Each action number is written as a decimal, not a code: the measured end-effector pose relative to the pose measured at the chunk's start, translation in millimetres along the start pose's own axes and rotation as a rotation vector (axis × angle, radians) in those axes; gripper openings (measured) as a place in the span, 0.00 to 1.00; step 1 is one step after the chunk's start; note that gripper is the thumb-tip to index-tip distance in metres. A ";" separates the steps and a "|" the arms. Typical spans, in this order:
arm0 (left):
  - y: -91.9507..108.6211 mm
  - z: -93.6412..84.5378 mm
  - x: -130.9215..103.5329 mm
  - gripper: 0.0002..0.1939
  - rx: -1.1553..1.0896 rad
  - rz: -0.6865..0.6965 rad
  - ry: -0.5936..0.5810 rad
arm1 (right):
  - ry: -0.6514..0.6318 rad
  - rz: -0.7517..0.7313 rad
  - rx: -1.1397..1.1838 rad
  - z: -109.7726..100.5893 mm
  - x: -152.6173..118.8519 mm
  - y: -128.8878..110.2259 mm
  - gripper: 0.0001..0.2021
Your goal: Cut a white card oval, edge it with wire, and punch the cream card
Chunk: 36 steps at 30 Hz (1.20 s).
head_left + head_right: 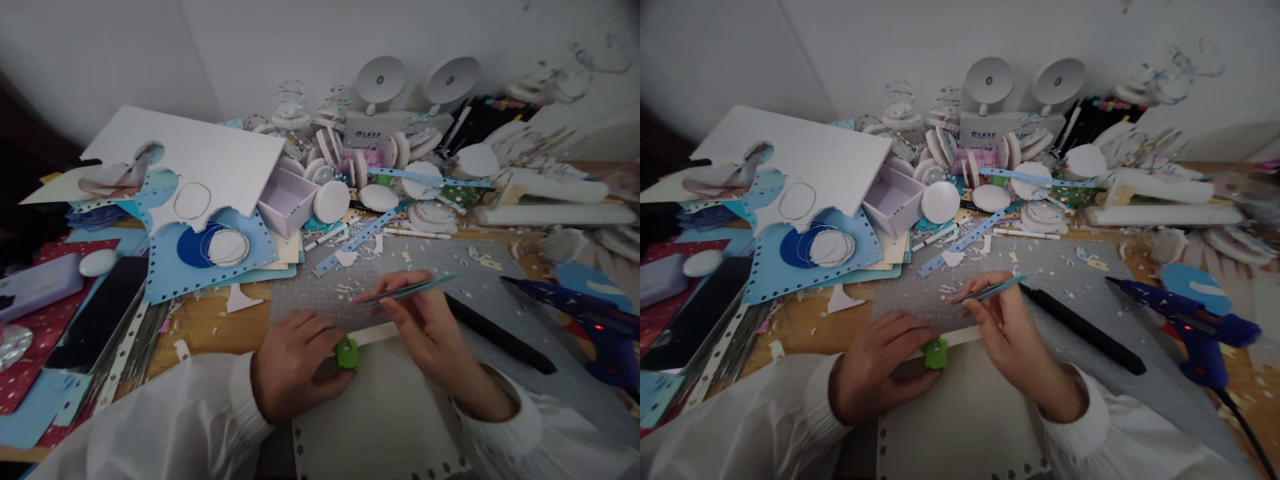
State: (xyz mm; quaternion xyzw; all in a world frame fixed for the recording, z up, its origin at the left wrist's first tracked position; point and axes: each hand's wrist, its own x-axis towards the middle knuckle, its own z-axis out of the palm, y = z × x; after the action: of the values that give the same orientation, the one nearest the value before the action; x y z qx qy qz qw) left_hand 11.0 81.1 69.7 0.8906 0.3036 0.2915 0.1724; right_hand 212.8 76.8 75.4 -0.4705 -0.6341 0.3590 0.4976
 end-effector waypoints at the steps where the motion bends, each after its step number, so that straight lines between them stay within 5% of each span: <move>1: 0.0 -0.1 0.0 0.13 -0.004 0.003 0.014 | 0.034 -0.013 -0.071 -3.6 0.9 2.1 0.04; 5: 0.9 -1.4 -0.2 0.14 -0.031 0.067 0.040 | 0.145 -0.021 -0.538 -24.4 5.7 18.9 0.08; 9: 3.1 -3.5 -0.1 0.15 -0.019 0.289 0.046 | 0.064 -0.014 -0.809 -37.3 9.1 35.0 0.08; 17: 5.9 -8.9 -2.7 0.15 0.103 0.471 0.055 | 0.262 -0.220 -0.652 -27.3 6.8 -7.1 0.08; 20: 2.6 -7.2 -2.1 0.16 0.021 0.319 0.073 | 0.226 -0.399 -0.671 -27.6 -0.5 -22.8 0.13; 24: -3.2 -4.4 2.3 0.13 -0.251 -0.078 0.058 | -0.166 -0.673 -0.721 -18.3 -5.6 -23.9 0.15; 27: -3.1 -6.0 5.3 0.12 -0.424 -0.256 0.026 | -0.404 -0.674 -0.762 -4.4 -4.3 -15.6 0.17; 31: -1.2 -9.6 5.9 0.14 -0.621 -0.409 -0.006 | -0.467 -0.680 -0.816 2.4 -2.4 -8.7 0.13; 36: -13.4 -10.5 1.4 0.31 -0.994 -0.564 0.065 | -0.427 -0.741 -0.698 -5.1 -4.8 -17.7 0.11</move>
State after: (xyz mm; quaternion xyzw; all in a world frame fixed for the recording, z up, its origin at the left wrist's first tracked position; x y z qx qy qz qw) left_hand -0.6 93.5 71.8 0.5777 0.3612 0.3693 0.6320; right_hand 213.7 66.9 91.6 -0.2694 -0.9256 0.0157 0.2654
